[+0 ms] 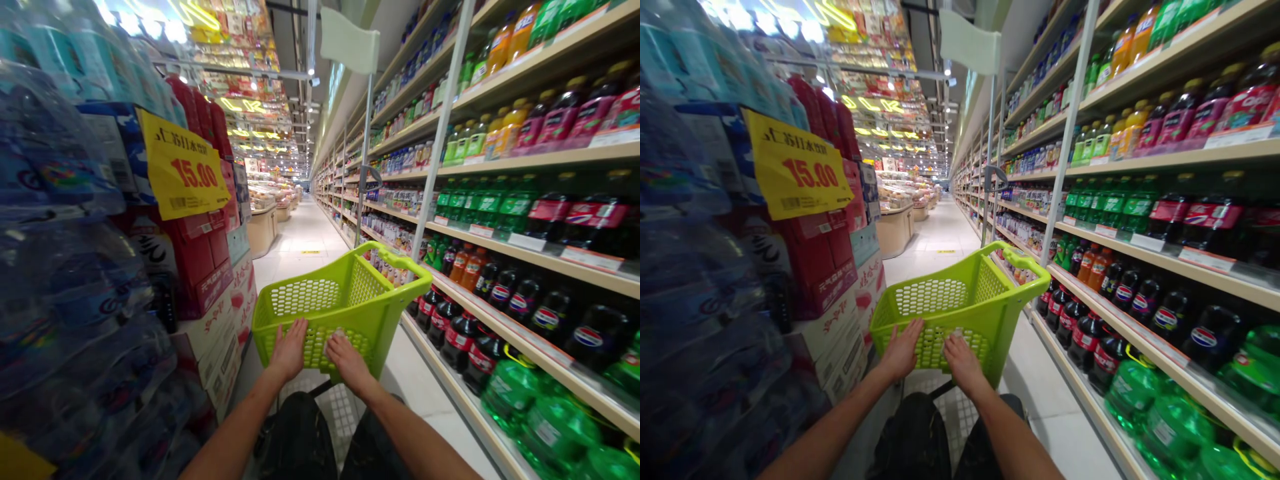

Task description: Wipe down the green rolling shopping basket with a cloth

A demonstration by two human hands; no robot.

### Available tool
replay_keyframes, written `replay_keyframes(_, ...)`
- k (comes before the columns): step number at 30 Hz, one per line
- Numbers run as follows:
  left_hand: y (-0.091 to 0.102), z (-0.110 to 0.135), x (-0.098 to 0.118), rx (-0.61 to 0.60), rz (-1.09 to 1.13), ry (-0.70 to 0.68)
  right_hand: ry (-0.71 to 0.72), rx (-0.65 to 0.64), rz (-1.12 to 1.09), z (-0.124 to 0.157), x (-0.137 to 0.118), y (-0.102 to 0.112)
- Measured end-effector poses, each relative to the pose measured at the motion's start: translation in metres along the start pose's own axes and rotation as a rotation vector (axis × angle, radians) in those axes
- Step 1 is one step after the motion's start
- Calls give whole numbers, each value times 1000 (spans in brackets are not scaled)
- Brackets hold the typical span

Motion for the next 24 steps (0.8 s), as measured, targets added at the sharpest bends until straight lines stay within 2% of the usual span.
replay_keyframes(6,0,-9,9,-16,-28,-10,-81,23,65,-18,26,21)
replay_keyframes(12,-3,-10,15,-50,-34,1,-23,-28,45,2,22,7)
replay_keyframes(16,-1,-13,24,-47,-19,-15,-92,33,71,-5,38,21)
replay_keyframes(19,-3,-15,28,-49,-13,-10,-132,22,81,-3,52,26)
replay_keyframes(22,-6,-14,29,-56,-9,-19,-119,-16,51,0,47,22)
replay_keyframes(24,-6,-12,25,-46,-10,-15,-110,3,28,-13,36,23)
Point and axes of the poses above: each hand's wrist, its own z-axis away from the middle knuckle, its own y-axis out of the back of the hand, x = y × z, the point moved 10 cm from there along -z, towards the middle knuckle, and after that the axes turned 11 degrees about z, right-handed, at the moved point
